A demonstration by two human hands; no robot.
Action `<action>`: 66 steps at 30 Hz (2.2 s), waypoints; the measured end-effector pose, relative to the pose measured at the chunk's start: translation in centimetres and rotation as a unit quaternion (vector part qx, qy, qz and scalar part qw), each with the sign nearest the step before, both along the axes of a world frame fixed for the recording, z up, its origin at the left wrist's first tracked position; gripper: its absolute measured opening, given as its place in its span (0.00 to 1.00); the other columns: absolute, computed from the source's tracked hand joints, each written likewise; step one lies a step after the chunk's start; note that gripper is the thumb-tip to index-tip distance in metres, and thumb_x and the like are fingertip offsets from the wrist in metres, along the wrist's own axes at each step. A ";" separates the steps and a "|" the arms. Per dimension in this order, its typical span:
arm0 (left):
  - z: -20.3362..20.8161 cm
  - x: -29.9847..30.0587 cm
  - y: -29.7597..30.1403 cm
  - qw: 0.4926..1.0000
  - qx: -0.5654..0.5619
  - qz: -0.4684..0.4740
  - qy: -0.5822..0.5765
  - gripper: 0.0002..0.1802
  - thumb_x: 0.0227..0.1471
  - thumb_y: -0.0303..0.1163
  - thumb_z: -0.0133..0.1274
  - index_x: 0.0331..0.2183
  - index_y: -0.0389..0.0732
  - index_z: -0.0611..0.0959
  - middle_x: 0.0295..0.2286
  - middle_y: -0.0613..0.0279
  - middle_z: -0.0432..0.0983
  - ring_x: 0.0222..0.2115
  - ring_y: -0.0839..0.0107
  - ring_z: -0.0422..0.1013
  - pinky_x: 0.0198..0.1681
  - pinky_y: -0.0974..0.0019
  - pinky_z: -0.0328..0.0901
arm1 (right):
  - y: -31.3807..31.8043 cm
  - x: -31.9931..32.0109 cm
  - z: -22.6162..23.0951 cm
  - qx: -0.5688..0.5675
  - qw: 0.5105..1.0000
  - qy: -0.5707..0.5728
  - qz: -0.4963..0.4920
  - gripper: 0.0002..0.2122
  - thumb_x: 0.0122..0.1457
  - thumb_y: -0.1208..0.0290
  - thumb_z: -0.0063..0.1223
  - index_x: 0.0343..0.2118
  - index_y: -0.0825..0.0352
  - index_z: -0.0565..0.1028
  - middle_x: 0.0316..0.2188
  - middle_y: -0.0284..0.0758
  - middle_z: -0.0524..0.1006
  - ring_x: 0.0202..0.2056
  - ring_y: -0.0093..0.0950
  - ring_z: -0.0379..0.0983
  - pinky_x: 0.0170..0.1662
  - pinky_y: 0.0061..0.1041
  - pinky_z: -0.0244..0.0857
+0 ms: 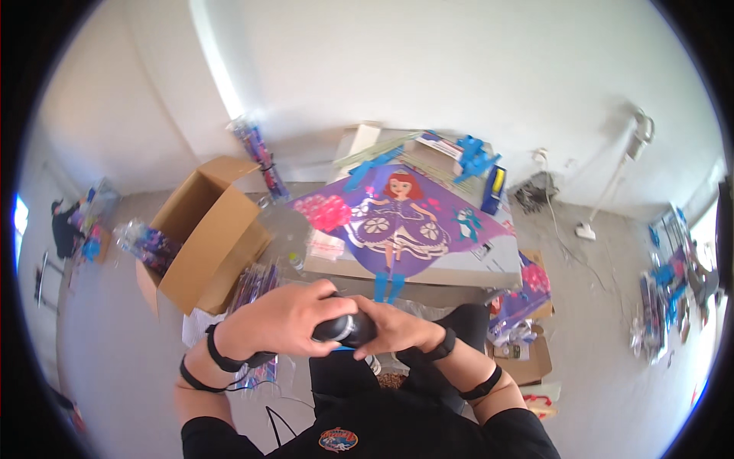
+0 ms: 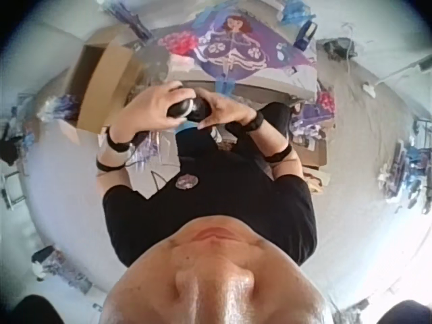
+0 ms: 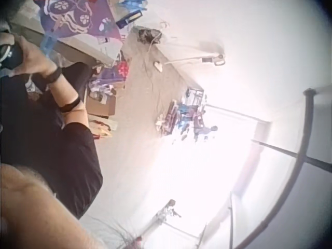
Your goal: Assembling a character-themed kite by attaching tails and structural components with tape.
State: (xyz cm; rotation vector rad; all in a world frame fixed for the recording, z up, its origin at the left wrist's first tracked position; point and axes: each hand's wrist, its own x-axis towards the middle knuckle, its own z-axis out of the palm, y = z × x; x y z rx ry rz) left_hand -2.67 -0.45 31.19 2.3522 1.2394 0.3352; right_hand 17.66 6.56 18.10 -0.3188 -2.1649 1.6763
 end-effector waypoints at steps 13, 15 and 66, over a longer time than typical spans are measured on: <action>-2.3 12.0 4.0 0.858 0.213 -0.431 -0.178 0.21 0.44 0.45 0.60 0.36 0.40 0.75 0.37 0.53 0.69 0.39 0.52 0.69 0.39 0.57 0.68 | -5.4 11.8 2.5 -0.260 0.964 0.044 0.026 0.33 0.35 0.78 0.68 0.50 0.68 0.68 0.48 0.37 0.71 0.52 0.30 0.66 0.56 0.29 0.58; -2.8 12.1 4.6 0.850 0.230 -0.438 -0.183 0.19 0.44 0.43 0.59 0.35 0.40 0.76 0.35 0.54 0.69 0.37 0.54 0.70 0.35 0.58 0.69 | -4.9 11.2 1.2 -0.151 0.986 0.064 0.027 0.31 0.35 0.78 0.68 0.49 0.68 0.70 0.45 0.35 0.73 0.49 0.28 0.68 0.54 0.27 0.61; -3.9 6.1 4.6 0.969 0.115 -0.210 0.056 0.36 0.35 0.39 0.66 0.48 0.42 0.72 0.47 0.49 0.64 0.48 0.55 0.65 0.42 0.60 0.67 | -3.7 4.2 -5.8 0.150 0.927 0.029 -0.343 0.34 0.35 0.70 0.72 0.46 0.70 0.62 0.37 0.44 0.74 0.37 0.44 0.74 0.40 0.34 0.69</action>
